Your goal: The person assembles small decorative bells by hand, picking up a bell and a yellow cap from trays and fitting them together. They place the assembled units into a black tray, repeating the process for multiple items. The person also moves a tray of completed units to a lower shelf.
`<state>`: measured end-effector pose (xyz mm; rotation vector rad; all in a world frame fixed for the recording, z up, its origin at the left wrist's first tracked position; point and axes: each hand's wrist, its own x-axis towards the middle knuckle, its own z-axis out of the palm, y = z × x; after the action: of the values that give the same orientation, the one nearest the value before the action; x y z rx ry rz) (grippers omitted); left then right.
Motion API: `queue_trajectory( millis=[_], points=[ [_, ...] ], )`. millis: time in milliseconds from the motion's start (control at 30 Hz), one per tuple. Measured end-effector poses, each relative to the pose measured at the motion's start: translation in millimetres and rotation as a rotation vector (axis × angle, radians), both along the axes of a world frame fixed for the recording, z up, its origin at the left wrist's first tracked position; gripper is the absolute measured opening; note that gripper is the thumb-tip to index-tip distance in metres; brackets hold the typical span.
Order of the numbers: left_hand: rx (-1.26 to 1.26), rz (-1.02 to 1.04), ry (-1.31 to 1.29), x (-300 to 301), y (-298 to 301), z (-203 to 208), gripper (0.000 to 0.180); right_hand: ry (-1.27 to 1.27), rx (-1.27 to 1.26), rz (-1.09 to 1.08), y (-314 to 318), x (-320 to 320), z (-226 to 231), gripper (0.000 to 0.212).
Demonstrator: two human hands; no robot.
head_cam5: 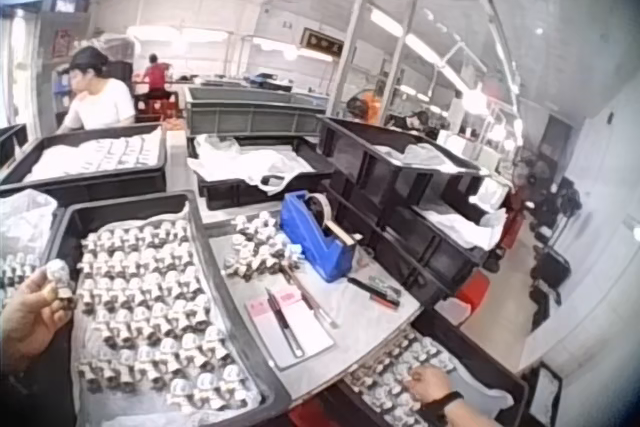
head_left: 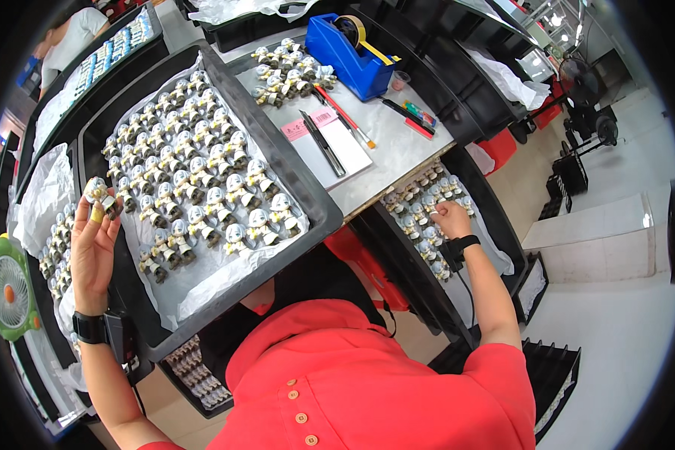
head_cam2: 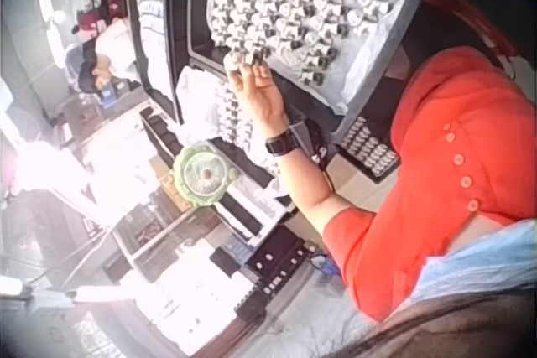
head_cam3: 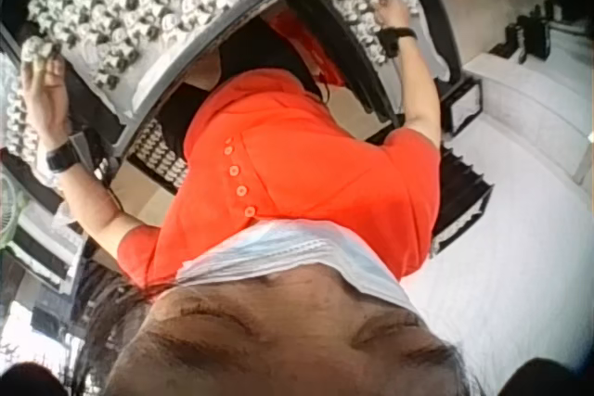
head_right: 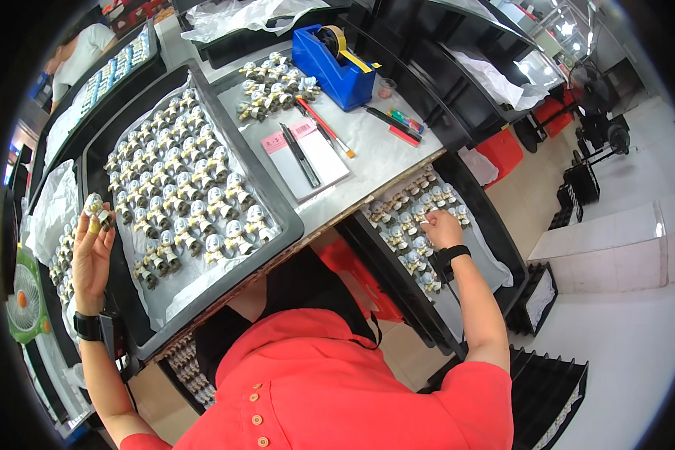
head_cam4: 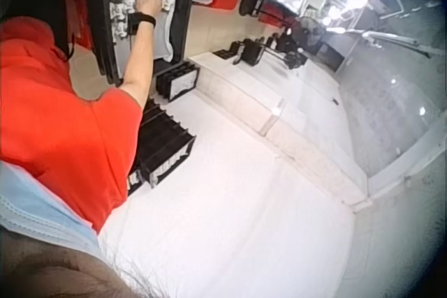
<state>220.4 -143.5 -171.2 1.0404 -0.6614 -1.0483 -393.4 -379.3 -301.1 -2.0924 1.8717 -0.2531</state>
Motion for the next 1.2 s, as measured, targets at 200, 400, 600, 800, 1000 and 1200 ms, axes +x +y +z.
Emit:
queue_trajectory(
  millis=[200, 400, 600, 800, 1000, 1200],
  points=[
    [-0.008, -0.007, -0.005, -1.9, -1.7, 0.3, 0.043, -0.353, 0.153, -0.066, -4.4, -15.2, -10.6, 0.021],
    [-0.012, -0.015, -0.032, -2.0, 1.1, -2.0, 0.047, -0.455, 0.185, -0.088, -8.4, -17.5, -14.3, 0.022],
    [-0.071, 0.030, -0.017, -22.9, -10.1, 7.0, 0.038, -0.458, 0.176, 0.004, -20.5, -58.2, -51.9, 0.039],
    [-0.027, 0.080, 0.083, -27.6, -6.7, 16.2, 0.044, -0.359, 0.070, 0.053, -20.3, -42.2, -53.1, 0.016],
    [-0.029, 0.042, 0.051, -28.5, -3.4, 16.7, 0.054, -0.386, 0.054, 0.021, -30.5, -51.0, -67.3, 0.021],
    [-0.067, 0.024, 0.042, -32.0, -7.1, 18.5, 0.056, -0.384, 0.041, -0.009, -27.6, -46.3, -61.2, 0.020]
  ],
)
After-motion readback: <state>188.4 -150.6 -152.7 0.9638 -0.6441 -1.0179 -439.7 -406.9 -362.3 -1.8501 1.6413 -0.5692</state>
